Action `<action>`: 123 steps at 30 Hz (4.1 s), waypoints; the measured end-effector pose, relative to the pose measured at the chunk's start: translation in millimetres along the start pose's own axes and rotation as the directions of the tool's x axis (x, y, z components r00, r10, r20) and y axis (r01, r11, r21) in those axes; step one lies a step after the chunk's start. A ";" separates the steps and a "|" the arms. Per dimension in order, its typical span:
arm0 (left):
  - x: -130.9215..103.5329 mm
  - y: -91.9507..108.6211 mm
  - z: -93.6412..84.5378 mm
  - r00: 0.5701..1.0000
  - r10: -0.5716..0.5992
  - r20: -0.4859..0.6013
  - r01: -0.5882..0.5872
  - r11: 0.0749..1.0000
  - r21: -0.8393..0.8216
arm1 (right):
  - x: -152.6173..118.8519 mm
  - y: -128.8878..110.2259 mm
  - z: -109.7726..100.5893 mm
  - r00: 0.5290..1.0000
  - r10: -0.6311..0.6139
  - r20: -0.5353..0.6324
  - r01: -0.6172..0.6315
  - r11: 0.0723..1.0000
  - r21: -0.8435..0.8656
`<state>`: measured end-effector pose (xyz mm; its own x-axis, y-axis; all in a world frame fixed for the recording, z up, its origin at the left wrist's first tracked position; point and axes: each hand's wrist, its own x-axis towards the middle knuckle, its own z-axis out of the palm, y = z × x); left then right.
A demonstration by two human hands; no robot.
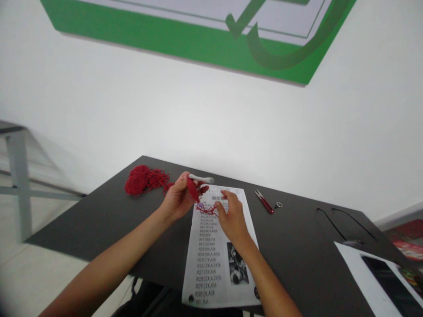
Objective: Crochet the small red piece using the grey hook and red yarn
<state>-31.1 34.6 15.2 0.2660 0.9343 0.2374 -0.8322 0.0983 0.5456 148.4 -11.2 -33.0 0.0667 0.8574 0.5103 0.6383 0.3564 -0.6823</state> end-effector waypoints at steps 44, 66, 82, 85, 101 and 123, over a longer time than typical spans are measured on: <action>-24.4 -31.1 -1.0 0.971 -0.082 0.226 -0.021 0.906 0.423 | -14.7 -35.0 0.5 0.947 0.318 0.037 -0.190 0.464 0.866; -28.3 -31.6 1.5 0.963 -0.067 0.260 -0.072 0.870 0.488 | -11.4 -13.0 -11.0 0.965 0.191 -0.178 -0.054 0.812 0.581; -24.3 -26.3 4.8 0.945 -0.079 0.317 -0.100 0.855 0.509 | -7.1 -13.8 -22.8 0.983 0.068 -0.170 0.053 0.784 0.619; -23.7 -25.9 3.9 0.940 -0.066 0.336 -0.126 0.846 0.518 | -6.7 -15.5 -25.2 0.985 0.031 -0.169 0.089 0.749 0.657; -24.5 -23.8 -1.0 0.922 0.012 0.386 -0.293 0.672 0.680 | -4.5 -23.8 -36.0 0.946 -0.232 -0.225 0.298 0.897 0.326; -29.3 -40.3 -0.1 0.994 -0.051 0.097 -0.002 0.879 0.477 | -6.5 -15.3 -28.7 0.673 -0.734 -0.093 0.662 0.654 -0.367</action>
<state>-5.4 3.4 -13.8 0.3535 0.8906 0.2862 -0.4995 -0.0790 0.8627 160.2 -32.9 -10.9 -0.3519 0.2811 0.8928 0.7431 0.6639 0.0838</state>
